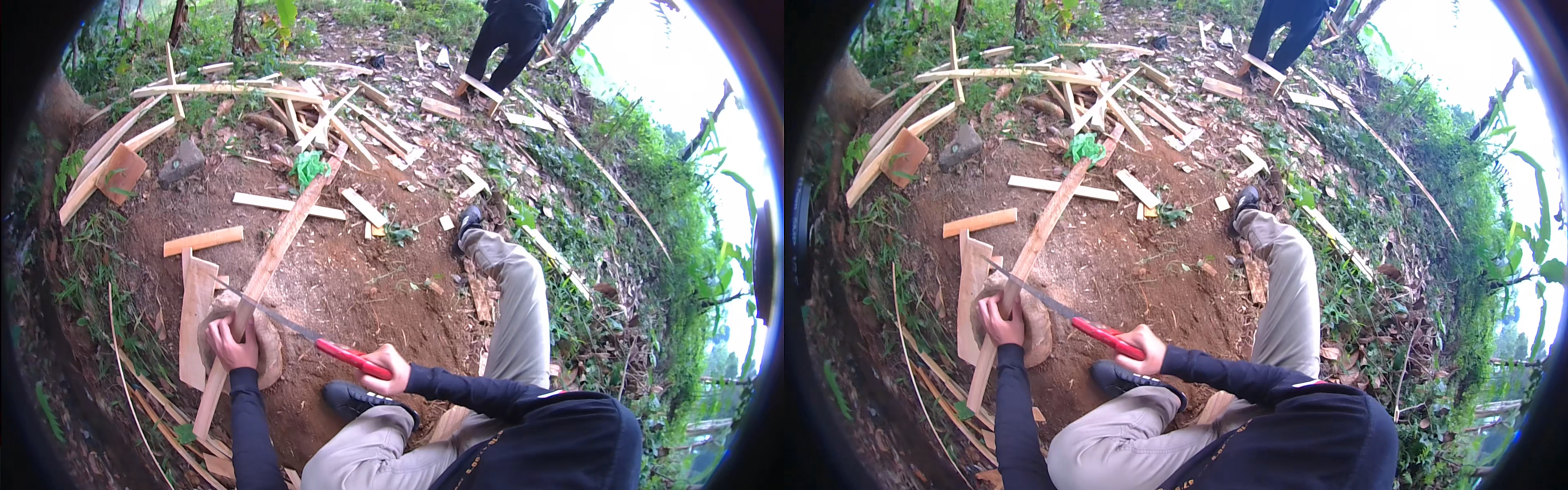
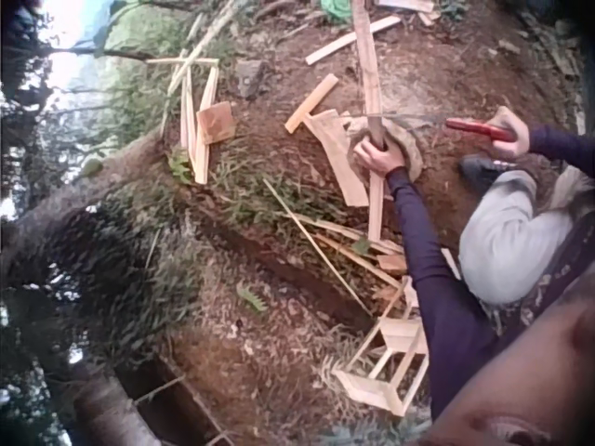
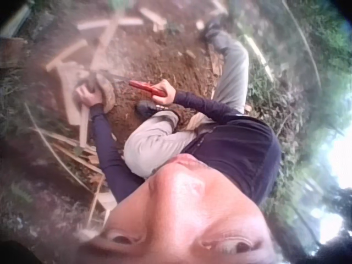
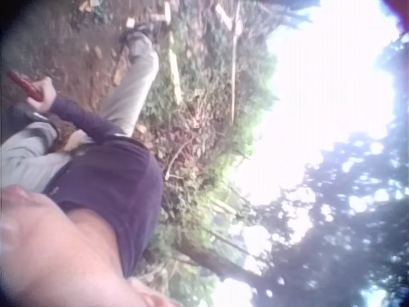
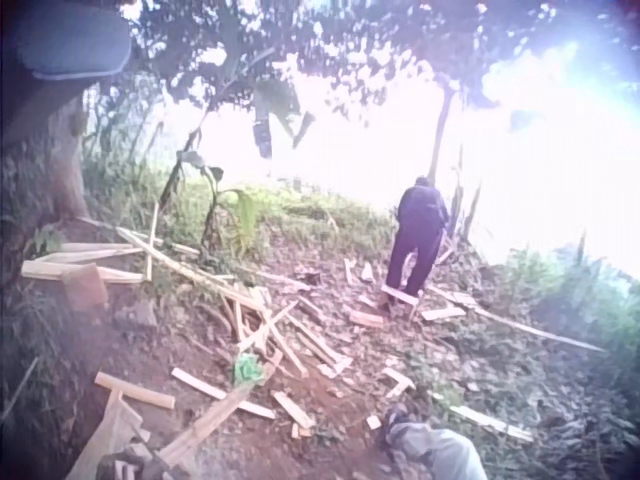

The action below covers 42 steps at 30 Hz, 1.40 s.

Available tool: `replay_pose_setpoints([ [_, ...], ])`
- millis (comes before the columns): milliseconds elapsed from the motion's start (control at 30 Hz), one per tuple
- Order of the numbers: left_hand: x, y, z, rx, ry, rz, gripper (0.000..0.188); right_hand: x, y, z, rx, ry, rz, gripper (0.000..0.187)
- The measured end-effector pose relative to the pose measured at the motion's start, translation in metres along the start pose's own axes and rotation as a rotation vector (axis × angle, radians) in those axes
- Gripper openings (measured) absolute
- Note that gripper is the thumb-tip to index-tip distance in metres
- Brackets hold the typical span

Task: The person uses a red hand saw to cut a long wooden plank resting on a tree stump. They hold the wood steady with their left hand while sawing with their right hand, creating smaller pieces of wood.

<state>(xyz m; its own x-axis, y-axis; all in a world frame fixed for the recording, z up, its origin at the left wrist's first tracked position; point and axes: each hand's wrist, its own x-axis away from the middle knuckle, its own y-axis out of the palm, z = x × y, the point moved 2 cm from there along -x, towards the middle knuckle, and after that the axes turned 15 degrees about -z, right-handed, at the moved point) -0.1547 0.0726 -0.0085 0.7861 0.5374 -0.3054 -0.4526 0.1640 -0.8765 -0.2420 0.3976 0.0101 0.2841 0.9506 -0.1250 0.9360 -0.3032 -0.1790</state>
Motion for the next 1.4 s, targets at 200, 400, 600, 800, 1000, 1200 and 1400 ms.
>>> replay_pose_setpoints([
  [200, 0.001, 0.009, -0.003, 0.076, -0.071, -0.002, 0.037, -0.052, 0.021, 0.011, 0.083, -0.11, 0.042, 0.018],
  [400, 0.003, 0.001, -0.005, 0.007, 0.0, 0.014, 0.038, -0.001, 0.008, -0.008, 0.045, -0.037, -0.051, 0.01],
  [600, 0.003, 0.01, -0.002, 0.028, -0.017, -0.03, 0.037, -0.079, 0.017, 0.007, 0.069, -0.005, 0.011, 0.023],
  [800, 0.004, 0.004, 0.001, 0.016, 0.015, 0.013, 0.038, -0.002, 0.021, 0.005, -0.008, -0.019, -0.014, 0.016],
  [1000, 0.006, 0.01, -0.028, -0.004, -0.026, 0.004, 0.033, -0.095, 0.03, 0.003, 0.035, 0.036, 0.086, 0.022],
  [1200, 0.001, -0.001, -0.008, -0.037, 0.038, 0.029, 0.032, 0.004, 0.02, 0.006, -0.029, 0.108, -0.053, 0.018],
  [1400, 0.004, 0.007, -0.006, -0.031, 0.019, 0.015, 0.037, -0.088, 0.021, 0.003, 0.034, 0.023, 0.019, 0.024],
])
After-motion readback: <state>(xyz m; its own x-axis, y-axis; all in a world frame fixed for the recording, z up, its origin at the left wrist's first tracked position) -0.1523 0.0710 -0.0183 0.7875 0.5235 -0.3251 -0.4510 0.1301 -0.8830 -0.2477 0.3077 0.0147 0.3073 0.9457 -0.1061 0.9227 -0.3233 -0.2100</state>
